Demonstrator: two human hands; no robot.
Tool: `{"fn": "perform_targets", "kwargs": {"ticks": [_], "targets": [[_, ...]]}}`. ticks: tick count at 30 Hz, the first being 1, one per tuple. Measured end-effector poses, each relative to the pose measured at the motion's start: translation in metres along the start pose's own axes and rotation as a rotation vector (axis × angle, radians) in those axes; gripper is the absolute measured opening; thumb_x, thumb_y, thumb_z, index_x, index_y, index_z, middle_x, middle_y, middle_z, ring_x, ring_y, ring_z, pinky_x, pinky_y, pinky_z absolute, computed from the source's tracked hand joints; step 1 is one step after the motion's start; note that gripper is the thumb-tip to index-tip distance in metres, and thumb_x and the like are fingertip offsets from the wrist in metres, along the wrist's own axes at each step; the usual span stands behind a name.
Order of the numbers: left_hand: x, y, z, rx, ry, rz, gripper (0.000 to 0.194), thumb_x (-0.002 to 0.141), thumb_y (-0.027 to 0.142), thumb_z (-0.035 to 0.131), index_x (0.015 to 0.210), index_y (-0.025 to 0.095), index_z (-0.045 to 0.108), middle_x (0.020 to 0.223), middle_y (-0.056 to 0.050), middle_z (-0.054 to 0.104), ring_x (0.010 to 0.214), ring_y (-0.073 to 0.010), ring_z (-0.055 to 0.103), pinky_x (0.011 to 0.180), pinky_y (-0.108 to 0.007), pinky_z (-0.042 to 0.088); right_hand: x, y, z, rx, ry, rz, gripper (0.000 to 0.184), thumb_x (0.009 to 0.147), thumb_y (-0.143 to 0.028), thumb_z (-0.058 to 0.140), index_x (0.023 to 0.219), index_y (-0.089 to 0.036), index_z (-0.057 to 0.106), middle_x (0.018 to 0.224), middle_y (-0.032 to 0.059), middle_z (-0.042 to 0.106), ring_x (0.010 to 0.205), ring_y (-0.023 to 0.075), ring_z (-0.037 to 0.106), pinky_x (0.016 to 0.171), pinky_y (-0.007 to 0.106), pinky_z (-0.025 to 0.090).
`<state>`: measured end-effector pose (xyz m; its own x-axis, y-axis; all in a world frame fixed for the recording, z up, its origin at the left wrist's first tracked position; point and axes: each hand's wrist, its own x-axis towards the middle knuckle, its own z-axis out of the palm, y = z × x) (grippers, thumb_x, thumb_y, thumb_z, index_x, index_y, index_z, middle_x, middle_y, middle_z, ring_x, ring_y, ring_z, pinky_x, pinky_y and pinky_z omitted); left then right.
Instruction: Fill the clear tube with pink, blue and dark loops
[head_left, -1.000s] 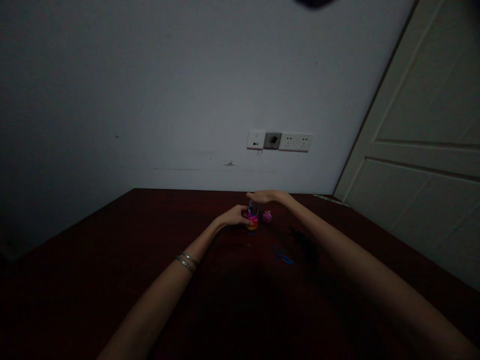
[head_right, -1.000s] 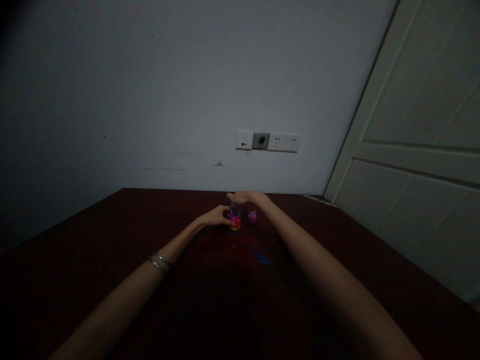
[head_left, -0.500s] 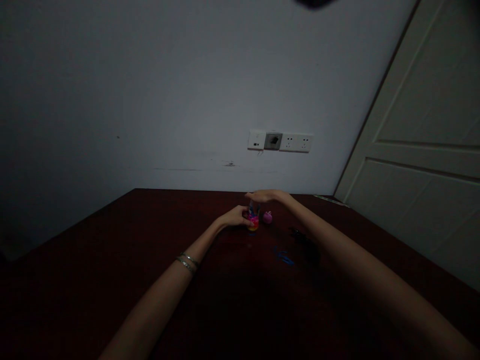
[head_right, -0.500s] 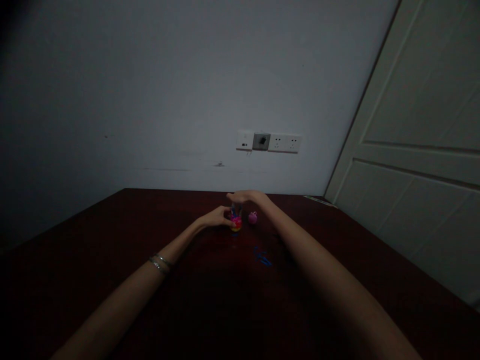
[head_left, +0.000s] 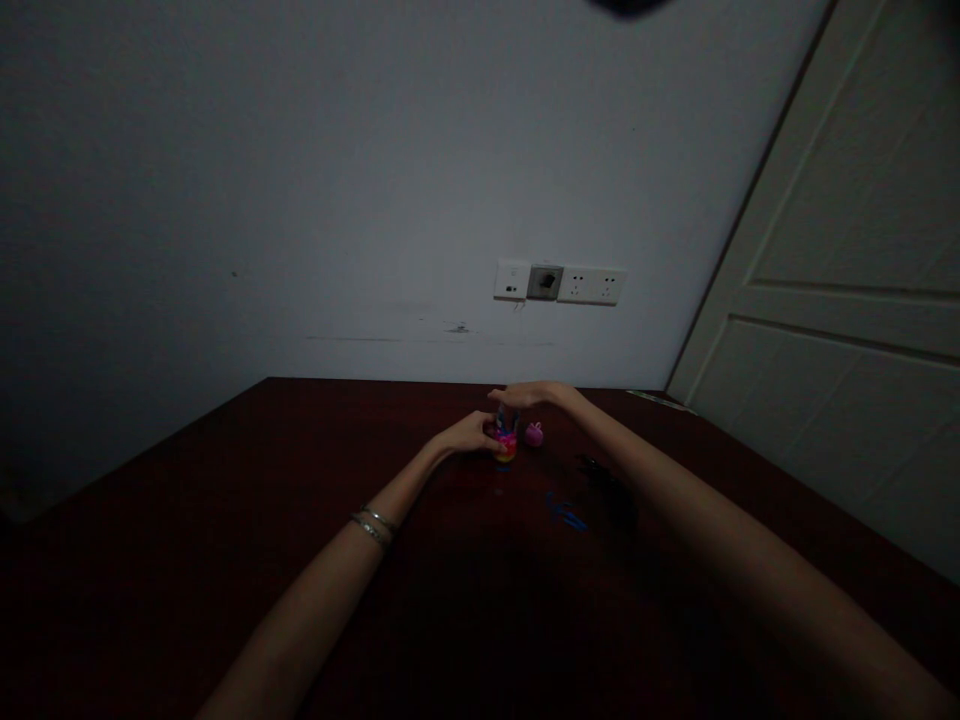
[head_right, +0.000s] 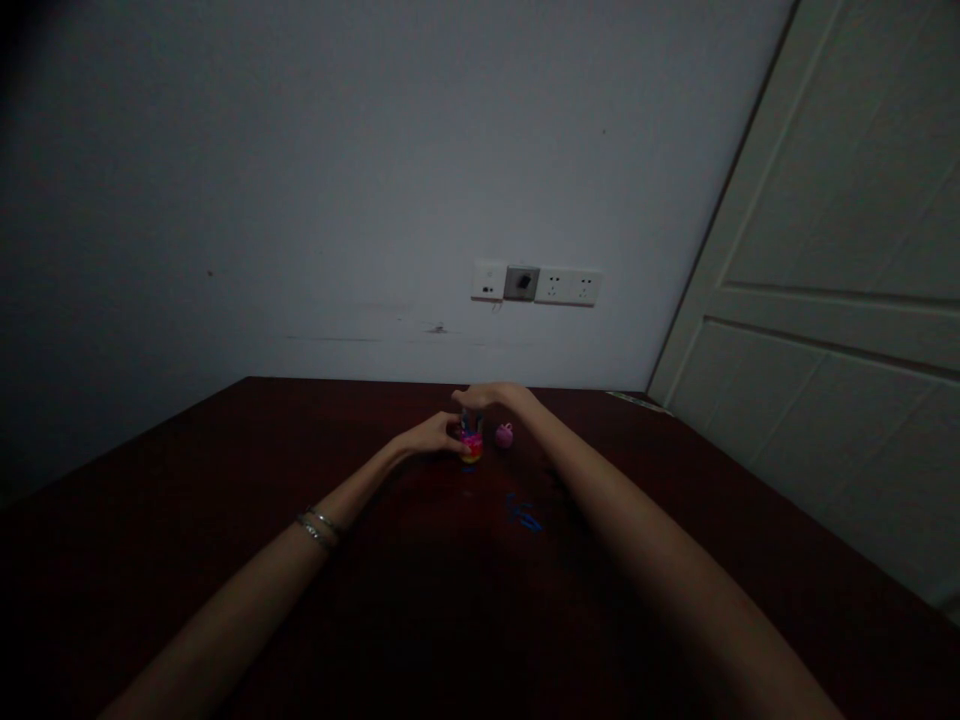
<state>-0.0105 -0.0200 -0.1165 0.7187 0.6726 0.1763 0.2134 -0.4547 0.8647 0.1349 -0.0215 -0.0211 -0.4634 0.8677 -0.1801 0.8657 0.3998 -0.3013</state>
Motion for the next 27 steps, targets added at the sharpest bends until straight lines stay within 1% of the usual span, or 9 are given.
{"fn": "perform_targets", "kwargs": {"ticks": [3,7,10,13,16,19,24,27], "targets": [[-0.001,0.002,0.0,0.001,0.001,-0.013,0.033,0.059,0.021,0.069,0.089,0.008,0.061,0.086,-0.008,0.064,0.075,-0.0152,0.057,0.077,-0.034,0.044,0.002,-0.002,0.0,0.013,-0.071,0.063,0.049,0.081,-0.049,0.036,0.085,-0.011,0.066,0.076,0.0117,0.065,0.074,0.0214,0.058,0.071,0.034,0.044],[-0.001,0.004,0.001,0.02,0.0,-0.03,0.033,0.059,0.02,0.069,0.088,0.007,0.062,0.086,-0.008,0.064,0.075,-0.0152,0.057,0.078,-0.033,0.044,0.002,-0.006,-0.003,0.015,-0.117,0.073,0.056,0.085,-0.047,0.027,0.081,-0.008,0.067,0.078,0.014,0.066,0.072,0.0208,0.058,0.071,0.033,0.044],[-0.002,0.004,0.001,-0.016,-0.013,-0.012,0.033,0.059,0.021,0.069,0.089,0.008,0.062,0.087,-0.009,0.064,0.075,-0.0151,0.057,0.078,-0.033,0.044,-0.005,-0.013,-0.009,-0.024,-0.151,0.051,0.059,0.087,-0.042,0.022,0.076,-0.006,0.068,0.083,0.0157,0.066,0.075,0.0206,0.058,0.078,0.033,0.042],[-0.003,0.004,0.001,-0.036,-0.021,0.0,0.034,0.06,0.021,0.069,0.09,0.009,0.062,0.088,-0.008,0.064,0.076,-0.0154,0.057,0.078,-0.034,0.043,-0.014,-0.022,-0.015,-0.07,-0.167,0.037,0.06,0.089,-0.036,0.02,0.074,-0.006,0.069,0.085,0.0152,0.066,0.078,0.0195,0.058,0.083,0.031,0.038],[-0.004,0.005,0.001,-0.038,-0.019,0.0,0.033,0.06,0.021,0.069,0.089,0.009,0.062,0.087,-0.008,0.064,0.076,-0.0154,0.057,0.078,-0.034,0.043,-0.02,-0.028,-0.02,-0.094,-0.146,0.05,0.06,0.089,-0.037,0.02,0.078,-0.005,0.069,0.086,0.0154,0.067,0.078,0.0191,0.058,0.083,0.03,0.039],[-0.004,0.005,0.001,-0.039,-0.015,-0.001,0.033,0.059,0.021,0.069,0.089,0.009,0.062,0.085,-0.007,0.064,0.076,-0.0152,0.057,0.078,-0.034,0.043,-0.022,-0.029,-0.022,-0.114,-0.098,0.056,0.058,0.088,-0.04,0.023,0.083,-0.004,0.069,0.083,0.0149,0.067,0.078,0.0195,0.058,0.08,0.03,0.04],[-0.002,0.001,0.001,-0.034,-0.019,0.012,0.036,0.059,0.021,0.069,0.092,0.009,0.061,0.088,-0.008,0.063,0.078,-0.016,0.057,0.081,-0.036,0.043,-0.019,-0.026,-0.022,-0.142,-0.009,0.07,0.056,0.084,-0.048,0.03,0.086,-0.008,0.069,0.076,0.0112,0.067,0.078,0.0214,0.058,0.077,0.033,0.042],[-0.002,0.0,0.001,-0.041,-0.024,0.013,0.036,0.059,0.021,0.069,0.093,0.01,0.061,0.089,-0.008,0.063,0.079,-0.0162,0.057,0.081,-0.036,0.043,-0.019,-0.025,-0.024,-0.166,0.049,0.092,0.056,0.083,-0.051,0.033,0.085,-0.008,0.069,0.079,0.0138,0.066,0.08,0.0231,0.059,0.075,0.033,0.042]]}}
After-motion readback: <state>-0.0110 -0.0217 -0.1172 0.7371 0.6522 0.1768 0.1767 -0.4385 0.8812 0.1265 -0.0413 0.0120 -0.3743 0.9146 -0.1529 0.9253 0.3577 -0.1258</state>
